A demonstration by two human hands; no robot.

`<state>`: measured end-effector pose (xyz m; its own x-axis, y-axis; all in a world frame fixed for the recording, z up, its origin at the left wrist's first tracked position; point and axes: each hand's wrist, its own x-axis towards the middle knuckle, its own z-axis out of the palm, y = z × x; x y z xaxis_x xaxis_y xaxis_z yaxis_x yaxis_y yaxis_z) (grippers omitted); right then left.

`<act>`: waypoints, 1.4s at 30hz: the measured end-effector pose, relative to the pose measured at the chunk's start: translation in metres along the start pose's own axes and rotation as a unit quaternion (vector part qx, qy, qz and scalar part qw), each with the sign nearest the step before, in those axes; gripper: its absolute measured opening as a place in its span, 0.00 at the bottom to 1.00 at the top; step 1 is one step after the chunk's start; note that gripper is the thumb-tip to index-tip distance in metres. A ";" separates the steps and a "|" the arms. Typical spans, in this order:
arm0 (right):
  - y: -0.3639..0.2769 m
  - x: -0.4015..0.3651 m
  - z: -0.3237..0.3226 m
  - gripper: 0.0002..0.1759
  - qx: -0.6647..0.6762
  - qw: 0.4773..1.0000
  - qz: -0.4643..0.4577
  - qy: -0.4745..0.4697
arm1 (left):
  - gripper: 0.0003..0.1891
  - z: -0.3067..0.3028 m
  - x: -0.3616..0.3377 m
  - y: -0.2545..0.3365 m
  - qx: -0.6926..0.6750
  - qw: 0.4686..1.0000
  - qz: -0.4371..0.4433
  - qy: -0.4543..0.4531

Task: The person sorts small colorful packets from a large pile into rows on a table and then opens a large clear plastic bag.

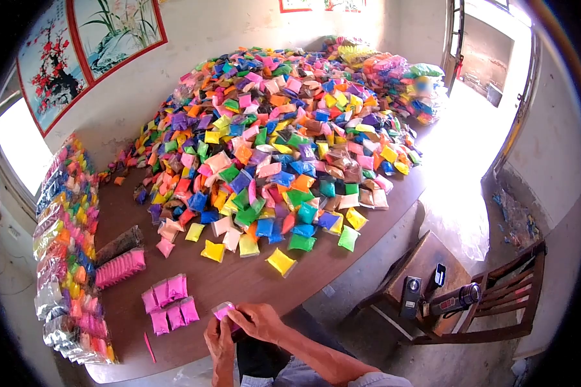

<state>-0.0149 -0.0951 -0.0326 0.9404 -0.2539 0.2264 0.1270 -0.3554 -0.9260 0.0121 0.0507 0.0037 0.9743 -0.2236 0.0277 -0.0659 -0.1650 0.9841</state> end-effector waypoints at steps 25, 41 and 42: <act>-0.017 -0.002 -0.015 0.17 0.077 0.995 0.059 0.030 | 0.16 -0.002 0.001 -0.008 0.007 0.999 -0.025 -0.039; -0.011 -0.001 -0.016 0.13 0.038 0.999 0.000 -0.022 | 0.15 -0.004 0.003 -0.012 -0.038 0.999 -0.026 -0.026; -0.014 0.000 -0.017 0.13 0.029 0.999 -0.009 -0.022 | 0.15 -0.005 0.003 -0.012 -0.037 0.999 -0.026 -0.023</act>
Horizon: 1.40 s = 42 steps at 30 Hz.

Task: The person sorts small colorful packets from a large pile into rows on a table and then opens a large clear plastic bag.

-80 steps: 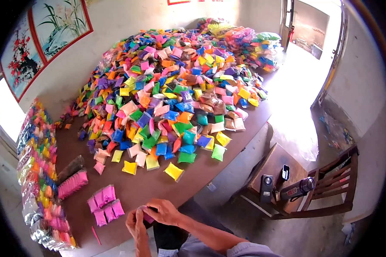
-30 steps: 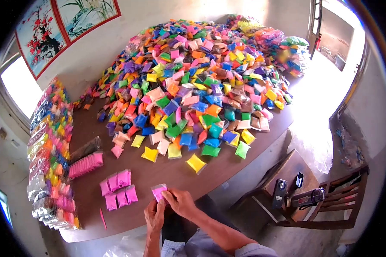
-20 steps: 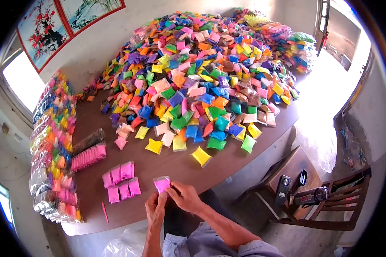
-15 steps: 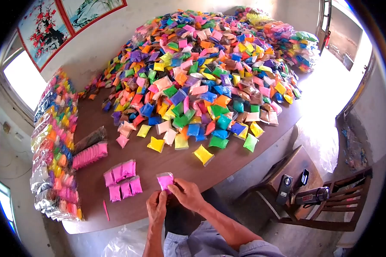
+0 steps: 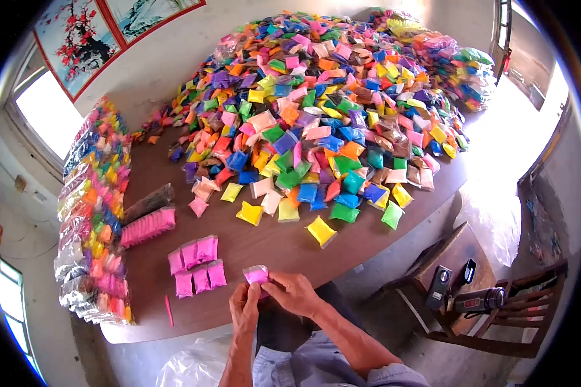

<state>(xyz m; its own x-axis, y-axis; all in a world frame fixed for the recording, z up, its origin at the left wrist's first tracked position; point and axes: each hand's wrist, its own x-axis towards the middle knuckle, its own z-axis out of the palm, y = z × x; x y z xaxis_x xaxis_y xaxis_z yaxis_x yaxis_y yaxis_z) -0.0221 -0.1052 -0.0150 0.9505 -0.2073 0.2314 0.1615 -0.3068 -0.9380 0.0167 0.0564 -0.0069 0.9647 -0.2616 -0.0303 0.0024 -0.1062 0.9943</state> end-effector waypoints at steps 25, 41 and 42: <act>0.000 0.001 0.002 0.11 0.044 0.997 0.057 0.032 | 0.14 0.002 -0.002 -0.002 0.038 0.999 -0.006 0.034; -0.001 0.001 0.008 0.10 0.013 0.999 0.019 0.044 | 0.14 -0.001 0.001 0.001 -0.007 0.999 -0.027 0.027; -0.001 0.001 0.008 0.10 0.014 0.999 0.018 0.043 | 0.14 -0.001 0.001 0.003 -0.008 0.999 -0.031 0.017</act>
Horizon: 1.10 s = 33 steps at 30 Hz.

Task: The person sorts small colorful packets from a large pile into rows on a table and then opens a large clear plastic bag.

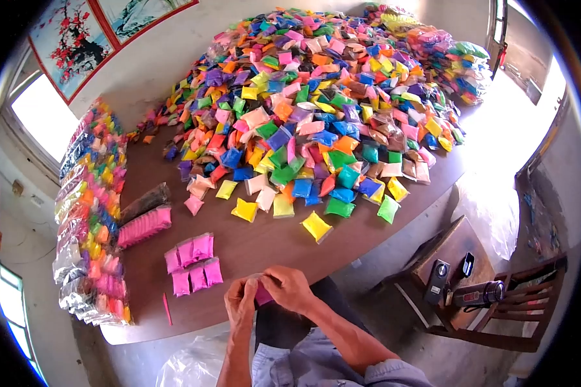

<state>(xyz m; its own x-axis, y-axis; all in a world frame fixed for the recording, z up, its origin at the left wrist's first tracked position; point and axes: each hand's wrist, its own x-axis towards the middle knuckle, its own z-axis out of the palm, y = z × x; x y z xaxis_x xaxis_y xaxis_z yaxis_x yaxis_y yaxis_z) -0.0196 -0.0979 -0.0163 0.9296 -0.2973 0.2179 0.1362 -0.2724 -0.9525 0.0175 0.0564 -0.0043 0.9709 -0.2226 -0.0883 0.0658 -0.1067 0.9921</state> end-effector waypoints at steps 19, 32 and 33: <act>0.000 0.001 0.007 0.13 -0.065 0.996 0.014 0.056 | 0.19 0.005 0.000 0.002 0.020 0.997 0.073 0.016; 0.010 0.002 0.022 0.16 -0.103 0.983 -0.028 0.151 | 0.20 0.001 0.001 -0.006 0.075 0.993 0.095 -0.012; 0.013 0.002 0.023 0.16 -0.105 0.983 -0.028 0.150 | 0.20 0.001 0.002 -0.007 0.106 0.986 0.127 -0.003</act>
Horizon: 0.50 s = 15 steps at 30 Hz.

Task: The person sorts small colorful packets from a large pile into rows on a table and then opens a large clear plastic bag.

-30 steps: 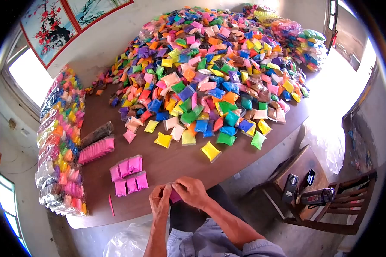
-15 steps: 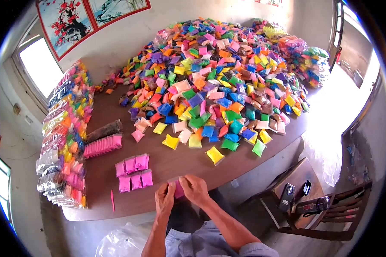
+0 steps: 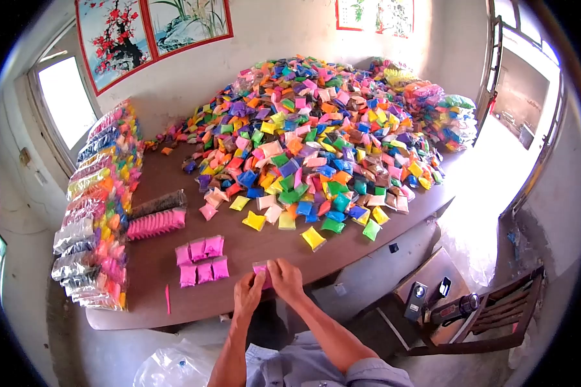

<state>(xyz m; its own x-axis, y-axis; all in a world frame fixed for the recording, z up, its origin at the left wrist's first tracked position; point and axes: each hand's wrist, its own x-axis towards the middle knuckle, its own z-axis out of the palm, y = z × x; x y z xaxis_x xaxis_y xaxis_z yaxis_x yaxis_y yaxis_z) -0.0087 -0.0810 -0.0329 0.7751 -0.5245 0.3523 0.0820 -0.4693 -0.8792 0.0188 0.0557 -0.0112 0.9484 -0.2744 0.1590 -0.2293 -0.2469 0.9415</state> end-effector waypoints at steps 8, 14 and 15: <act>-0.006 0.005 -0.003 0.22 -0.024 0.997 0.008 -0.066 | 0.19 0.006 0.005 -0.015 0.051 0.995 0.055 0.061; -0.006 0.004 -0.001 0.24 -0.004 0.998 0.046 -0.037 | 0.19 0.002 0.003 -0.007 -0.006 1.000 -0.016 0.008; -0.004 0.004 0.001 0.24 -0.004 0.998 0.051 -0.040 | 0.19 0.002 0.002 -0.008 -0.007 1.000 -0.012 0.009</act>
<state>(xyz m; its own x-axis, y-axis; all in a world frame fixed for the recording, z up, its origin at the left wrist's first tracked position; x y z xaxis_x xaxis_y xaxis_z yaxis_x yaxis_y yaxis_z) -0.0055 -0.0802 -0.0284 0.8268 -0.5118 0.2335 -0.0048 -0.4214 -0.9068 0.0219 0.0553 -0.0195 0.9573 -0.2515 0.1423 -0.2039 -0.2391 0.9493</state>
